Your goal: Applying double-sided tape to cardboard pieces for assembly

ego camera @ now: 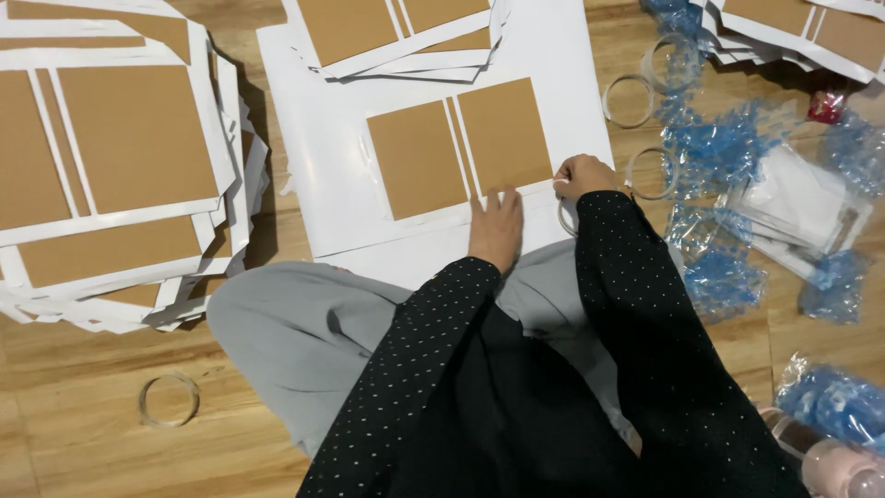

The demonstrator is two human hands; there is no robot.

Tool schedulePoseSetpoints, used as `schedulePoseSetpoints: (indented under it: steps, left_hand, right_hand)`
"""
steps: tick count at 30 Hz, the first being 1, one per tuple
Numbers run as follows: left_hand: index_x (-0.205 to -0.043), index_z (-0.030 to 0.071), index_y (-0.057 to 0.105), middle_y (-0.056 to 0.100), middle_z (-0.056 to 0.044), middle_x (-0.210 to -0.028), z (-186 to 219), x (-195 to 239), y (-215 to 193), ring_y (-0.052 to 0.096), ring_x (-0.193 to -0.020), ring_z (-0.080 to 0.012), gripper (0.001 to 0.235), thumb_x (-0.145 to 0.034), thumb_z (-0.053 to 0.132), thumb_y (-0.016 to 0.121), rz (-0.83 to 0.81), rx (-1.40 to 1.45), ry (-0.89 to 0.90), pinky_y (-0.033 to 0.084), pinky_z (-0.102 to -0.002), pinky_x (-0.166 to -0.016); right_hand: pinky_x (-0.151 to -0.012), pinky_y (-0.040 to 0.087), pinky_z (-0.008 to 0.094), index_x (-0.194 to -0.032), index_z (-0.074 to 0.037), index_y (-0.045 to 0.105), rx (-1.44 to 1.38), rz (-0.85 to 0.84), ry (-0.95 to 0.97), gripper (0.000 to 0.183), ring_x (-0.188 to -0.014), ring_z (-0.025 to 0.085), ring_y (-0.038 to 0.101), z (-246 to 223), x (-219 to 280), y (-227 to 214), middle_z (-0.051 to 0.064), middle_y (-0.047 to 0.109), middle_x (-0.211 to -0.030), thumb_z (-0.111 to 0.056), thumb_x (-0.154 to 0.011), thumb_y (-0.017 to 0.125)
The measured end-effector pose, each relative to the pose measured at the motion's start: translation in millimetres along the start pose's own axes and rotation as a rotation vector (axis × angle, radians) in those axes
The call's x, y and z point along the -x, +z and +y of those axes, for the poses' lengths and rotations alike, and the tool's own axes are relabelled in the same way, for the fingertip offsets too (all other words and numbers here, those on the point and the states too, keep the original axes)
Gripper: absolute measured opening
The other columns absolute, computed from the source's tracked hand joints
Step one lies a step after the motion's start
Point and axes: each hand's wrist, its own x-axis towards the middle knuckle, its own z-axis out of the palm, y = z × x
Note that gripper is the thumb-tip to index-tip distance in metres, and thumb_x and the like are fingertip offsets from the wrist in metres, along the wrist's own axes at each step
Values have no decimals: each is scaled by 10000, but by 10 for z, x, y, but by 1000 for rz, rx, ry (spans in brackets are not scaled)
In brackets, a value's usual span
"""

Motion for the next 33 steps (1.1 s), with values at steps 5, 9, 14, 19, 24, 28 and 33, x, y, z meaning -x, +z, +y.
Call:
schedulePoseSetpoints:
  steps: [5, 9, 14, 19, 24, 28, 33]
  left_hand:
    - [-1244, 79, 451, 390, -82, -1192, 277, -319, 397, 412, -1087, -327, 440, -820, 153, 537, 45, -51, 60, 379, -526, -855]
    - [-1149, 80, 514, 369, -72, -1083, 341, -424, 438, 423, -939, -315, 388, -772, 142, 580, 87, -126, 47, 459, -493, -680]
    - [-1248, 75, 447, 344, -103, -1102, 366, -459, 438, 412, -974, -361, 462, -802, 171, 514, -24, -293, 120, 482, -496, -604]
    - [-1246, 52, 439, 356, -121, -1104, 391, -439, 399, 428, -996, -381, 461, -811, 194, 493, -46, -382, 139, 500, -502, -608]
    - [-1246, 76, 450, 324, -103, -1120, 326, -382, 247, 387, -995, -348, 454, -807, 182, 500, -86, -313, 131, 474, -533, -700]
    - [-1240, 71, 440, 334, -102, -1122, 257, -275, 259, 387, -1008, -340, 427, -823, 146, 492, -79, -225, 104, 443, -540, -743]
    - [-1238, 151, 420, 397, -54, -1113, -34, 78, 266, 418, -990, -272, 379, -859, 146, 442, -122, 104, 108, 403, -503, -780]
  right_hand:
    - [-781, 488, 437, -805, -160, 677, 30, -22, -15, 179, -886, 319, 629, -45, 16, -51, 97, 663, -817, -278, -691, 606]
    - [-788, 485, 428, -811, -150, 662, 65, -24, -65, 150, -886, 322, 626, -91, 31, -99, 101, 644, -815, -262, -725, 609]
    - [-632, 503, 390, -802, -153, 587, 363, 191, -355, 75, -697, 267, 639, 68, -94, 197, 51, 573, -725, -199, -749, 560]
    - [-503, 462, 343, -808, -169, 533, 809, 640, -630, 115, -551, 196, 584, 56, -61, 52, 3, 510, -659, -125, -702, 544]
    - [-753, 457, 518, -1047, -86, 482, -36, 268, 72, 422, -864, 438, 599, 9, 191, -669, 246, 603, -842, -461, -913, 345]
    - [-701, 471, 456, -968, -117, 526, -205, 395, 138, 388, -818, 336, 625, 156, 252, -340, 123, 627, -783, -473, -915, 384]
    - [-885, 415, 505, -1291, 1, 344, -268, 126, 76, 728, -1045, 400, 542, -266, 429, -167, 295, 561, -1067, -613, -906, 273]
